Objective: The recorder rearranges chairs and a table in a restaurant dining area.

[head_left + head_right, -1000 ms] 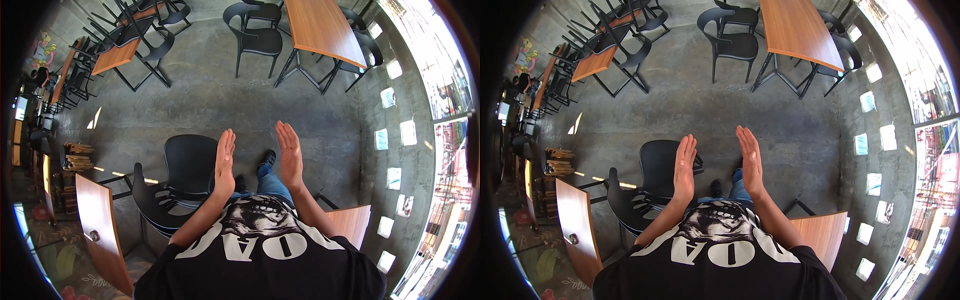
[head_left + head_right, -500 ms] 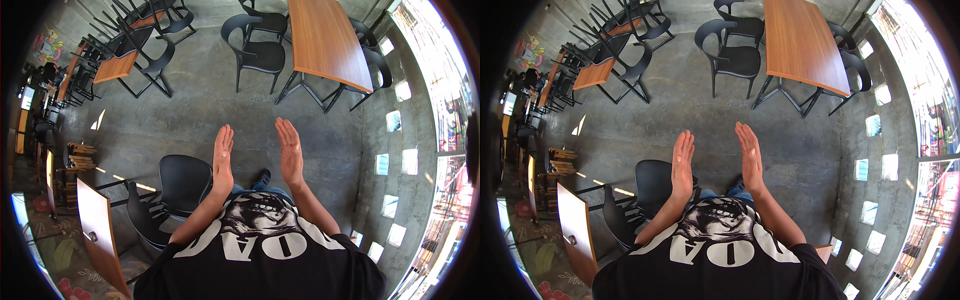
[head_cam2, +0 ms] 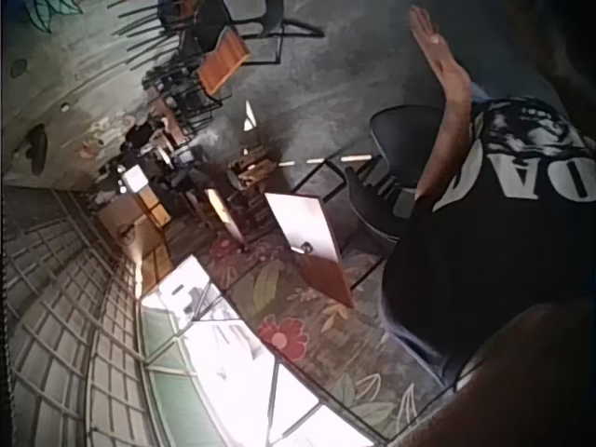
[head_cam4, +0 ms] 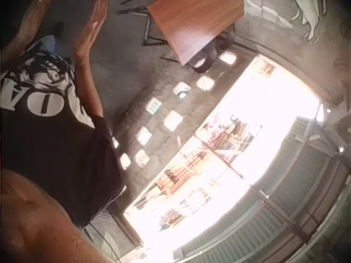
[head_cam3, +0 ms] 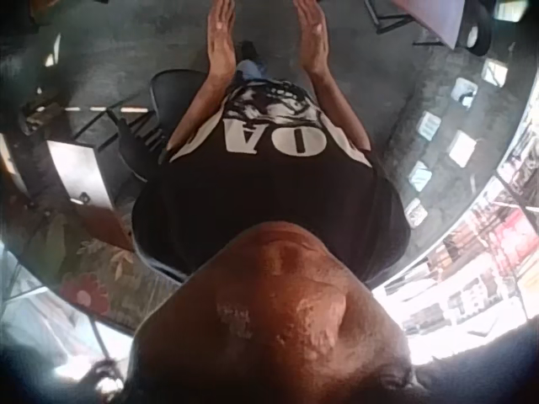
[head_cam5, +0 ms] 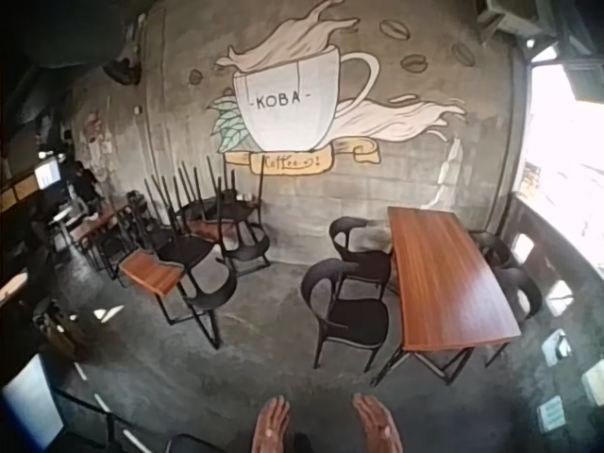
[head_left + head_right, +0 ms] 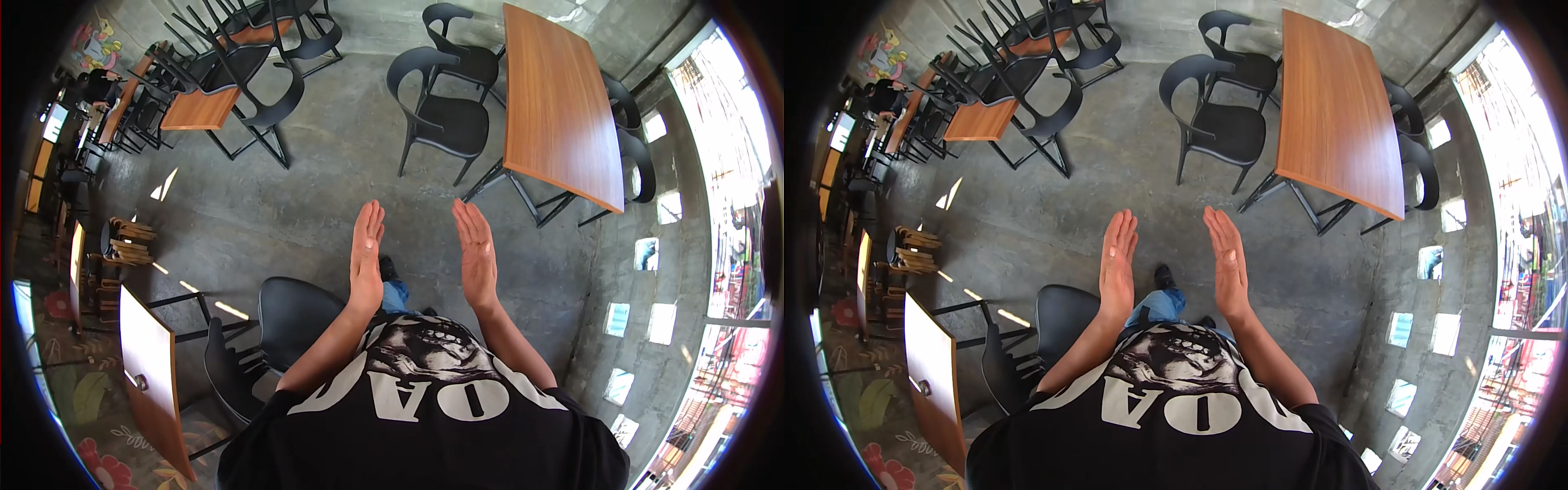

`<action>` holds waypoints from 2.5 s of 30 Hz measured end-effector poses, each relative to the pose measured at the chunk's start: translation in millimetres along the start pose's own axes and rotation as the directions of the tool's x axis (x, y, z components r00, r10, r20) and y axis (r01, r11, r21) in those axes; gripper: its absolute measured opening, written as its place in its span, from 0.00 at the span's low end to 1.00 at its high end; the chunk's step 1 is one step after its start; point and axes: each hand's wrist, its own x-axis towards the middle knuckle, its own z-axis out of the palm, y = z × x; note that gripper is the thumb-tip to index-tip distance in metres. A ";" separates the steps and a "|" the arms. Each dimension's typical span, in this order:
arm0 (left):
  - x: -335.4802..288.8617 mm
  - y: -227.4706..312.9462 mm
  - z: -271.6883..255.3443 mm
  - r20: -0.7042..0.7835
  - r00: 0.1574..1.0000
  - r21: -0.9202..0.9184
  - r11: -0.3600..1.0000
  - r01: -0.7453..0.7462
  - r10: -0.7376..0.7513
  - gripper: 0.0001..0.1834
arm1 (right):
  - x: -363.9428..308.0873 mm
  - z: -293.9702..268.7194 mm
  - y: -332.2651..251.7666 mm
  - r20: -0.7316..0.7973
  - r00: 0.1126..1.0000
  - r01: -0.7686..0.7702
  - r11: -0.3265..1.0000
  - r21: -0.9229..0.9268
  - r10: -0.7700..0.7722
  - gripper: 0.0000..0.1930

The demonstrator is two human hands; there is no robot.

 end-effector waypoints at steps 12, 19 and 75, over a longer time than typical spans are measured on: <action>159.4 -12.6 -38.7 0.087 0.996 -0.011 0.999 0.032 -0.030 0.38 | 142.9 11.8 55.3 -0.128 0.989 0.067 0.997 -0.028 -0.070 0.38; 242.5 -29.4 -40.9 0.101 0.991 -0.027 0.995 0.094 -0.091 0.38 | 211.1 -5.9 82.3 -0.175 0.984 0.002 0.999 -0.048 -0.010 0.38; 493.4 -378.2 -107.8 0.178 -0.233 -0.088 -0.251 0.964 -0.956 0.27 | 707.1 -261.4 373.4 -0.374 0.763 -0.466 0.048 -0.884 0.527 0.35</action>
